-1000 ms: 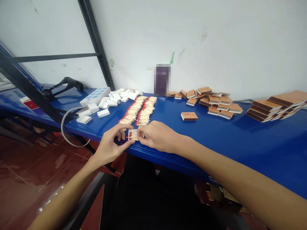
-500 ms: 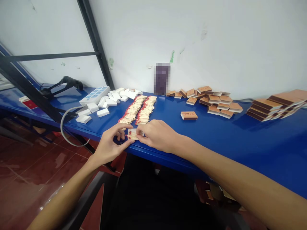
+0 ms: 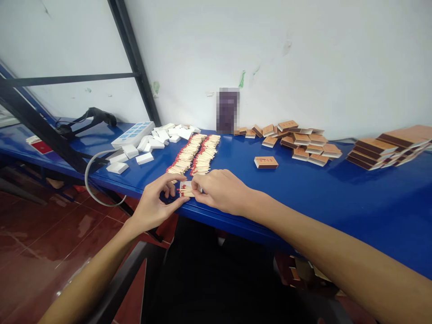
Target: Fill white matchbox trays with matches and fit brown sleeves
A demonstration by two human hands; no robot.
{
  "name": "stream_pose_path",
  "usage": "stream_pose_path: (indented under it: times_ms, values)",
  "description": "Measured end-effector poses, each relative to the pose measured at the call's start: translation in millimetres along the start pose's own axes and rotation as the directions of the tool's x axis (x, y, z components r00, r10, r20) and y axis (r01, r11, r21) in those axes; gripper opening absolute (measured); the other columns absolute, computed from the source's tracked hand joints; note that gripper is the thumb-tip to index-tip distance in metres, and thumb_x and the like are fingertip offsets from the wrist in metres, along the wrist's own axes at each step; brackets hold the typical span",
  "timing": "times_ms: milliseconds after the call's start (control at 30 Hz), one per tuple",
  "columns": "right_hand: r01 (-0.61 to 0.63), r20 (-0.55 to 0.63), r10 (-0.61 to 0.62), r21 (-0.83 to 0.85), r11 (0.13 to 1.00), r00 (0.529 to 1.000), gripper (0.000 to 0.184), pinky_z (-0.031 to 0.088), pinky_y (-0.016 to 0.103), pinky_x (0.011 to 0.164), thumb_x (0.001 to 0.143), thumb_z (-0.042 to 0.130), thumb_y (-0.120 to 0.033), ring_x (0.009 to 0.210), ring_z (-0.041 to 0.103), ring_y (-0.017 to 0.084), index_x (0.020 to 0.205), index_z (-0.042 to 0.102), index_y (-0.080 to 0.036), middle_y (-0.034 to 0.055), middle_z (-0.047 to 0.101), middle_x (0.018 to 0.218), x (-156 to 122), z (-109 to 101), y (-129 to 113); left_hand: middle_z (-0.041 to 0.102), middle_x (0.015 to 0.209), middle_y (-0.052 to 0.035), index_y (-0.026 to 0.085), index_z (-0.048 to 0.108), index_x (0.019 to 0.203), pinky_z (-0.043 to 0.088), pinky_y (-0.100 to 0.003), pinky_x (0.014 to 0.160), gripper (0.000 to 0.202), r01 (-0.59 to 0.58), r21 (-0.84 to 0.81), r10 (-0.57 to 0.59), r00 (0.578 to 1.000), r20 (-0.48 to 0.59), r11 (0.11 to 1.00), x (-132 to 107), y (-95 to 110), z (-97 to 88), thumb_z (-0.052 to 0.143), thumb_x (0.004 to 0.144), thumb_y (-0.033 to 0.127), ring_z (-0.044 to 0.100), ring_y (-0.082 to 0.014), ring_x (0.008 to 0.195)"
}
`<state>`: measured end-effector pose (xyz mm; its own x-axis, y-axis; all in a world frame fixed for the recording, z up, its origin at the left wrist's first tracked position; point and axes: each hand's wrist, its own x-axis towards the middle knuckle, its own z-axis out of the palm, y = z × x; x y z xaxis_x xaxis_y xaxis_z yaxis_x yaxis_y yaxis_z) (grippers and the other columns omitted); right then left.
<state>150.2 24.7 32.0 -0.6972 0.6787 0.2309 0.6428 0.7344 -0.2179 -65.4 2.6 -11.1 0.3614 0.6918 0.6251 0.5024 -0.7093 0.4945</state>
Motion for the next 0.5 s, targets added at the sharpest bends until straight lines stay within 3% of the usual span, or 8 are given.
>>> stream_pose_path:
  times_ms: [267, 500]
  values:
    - [-0.012, -0.086, 0.008, -0.051, 0.999, 0.996, 0.007, 0.024, 0.026, 0.054, 0.082, 0.060, -0.021, 0.051, 0.048, 0.011, 0.081, 0.067, -0.019, -0.0024, 0.059, 0.057, -0.7, -2.9, 5.4, 0.059, 0.080, 0.0031, 0.020, 0.059, 0.117, 0.043, -0.023, 0.061, 0.040, 0.031, 0.013, -0.031, 1.000, 0.003, 0.999, 1.2, 1.1, 0.0, 0.075, 0.081, 0.023, 0.049, -0.0098, 0.063]
    - [-0.080, -0.121, 0.078, -0.014, 0.997, 0.990, 0.012, 0.028, 0.026, 0.056, 0.085, 0.060, -0.024, 0.054, 0.050, 0.012, 0.087, 0.070, -0.018, -0.0011, 0.060, 0.059, -0.6, -1.7, 3.1, 0.056, 0.075, 0.0039, 0.020, 0.060, 0.117, 0.043, -0.023, 0.060, 0.040, 0.036, 0.006, -0.036, 0.999, 0.003, 0.999, 1.2, 1.5, -0.5, 0.076, 0.081, 0.024, 0.049, -0.0101, 0.062]
